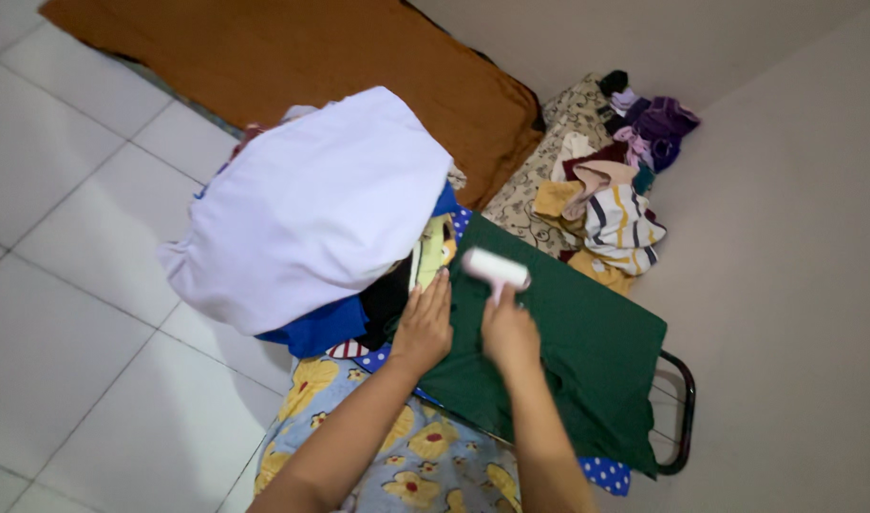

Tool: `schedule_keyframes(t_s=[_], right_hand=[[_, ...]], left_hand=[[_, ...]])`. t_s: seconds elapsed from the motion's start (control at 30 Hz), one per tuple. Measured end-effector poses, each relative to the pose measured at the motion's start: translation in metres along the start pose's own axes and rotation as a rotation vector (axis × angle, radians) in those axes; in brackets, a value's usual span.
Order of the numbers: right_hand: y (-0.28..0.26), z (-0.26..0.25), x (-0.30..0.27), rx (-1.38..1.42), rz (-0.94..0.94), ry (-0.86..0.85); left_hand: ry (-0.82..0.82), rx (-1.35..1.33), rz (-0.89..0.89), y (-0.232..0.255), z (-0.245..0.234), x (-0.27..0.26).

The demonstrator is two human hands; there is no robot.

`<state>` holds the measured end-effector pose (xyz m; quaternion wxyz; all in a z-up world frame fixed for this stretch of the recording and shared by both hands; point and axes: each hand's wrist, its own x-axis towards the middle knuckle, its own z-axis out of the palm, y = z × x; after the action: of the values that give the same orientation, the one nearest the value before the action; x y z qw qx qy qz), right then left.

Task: The person uses a lint roller to remove lint from a green shirt and then a black shirt. They roll the tool over the fabric surfaces, then fold the shirts and place them aside.

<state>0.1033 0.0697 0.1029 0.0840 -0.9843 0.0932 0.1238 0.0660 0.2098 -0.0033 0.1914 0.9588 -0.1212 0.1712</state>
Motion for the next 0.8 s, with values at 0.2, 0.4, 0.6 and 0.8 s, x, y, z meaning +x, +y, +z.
schedule_keyframes(t_s=[0.2, 0.4, 0.6, 0.8], right_hand=[[0.069, -0.029, -0.102, 0.334, -0.053, -0.175], [0.152, -0.085, -0.172, 1.088, 0.315, -0.032], [0.239, -0.022, -0.17, 0.524, -0.113, 0.602], [0.304, 0.056, -0.145, 0.133, 0.057, 0.676]], left_hand=[[0.05, -0.125, -0.029, -0.003, 0.014, 0.0], [0.01, -0.056, 0.03, -0.002, -0.006, 0.001], [0.002, -0.249, 0.045, 0.021, -0.036, -0.01], [0.071, -0.191, -0.074, 0.018, -0.059, -0.036]])
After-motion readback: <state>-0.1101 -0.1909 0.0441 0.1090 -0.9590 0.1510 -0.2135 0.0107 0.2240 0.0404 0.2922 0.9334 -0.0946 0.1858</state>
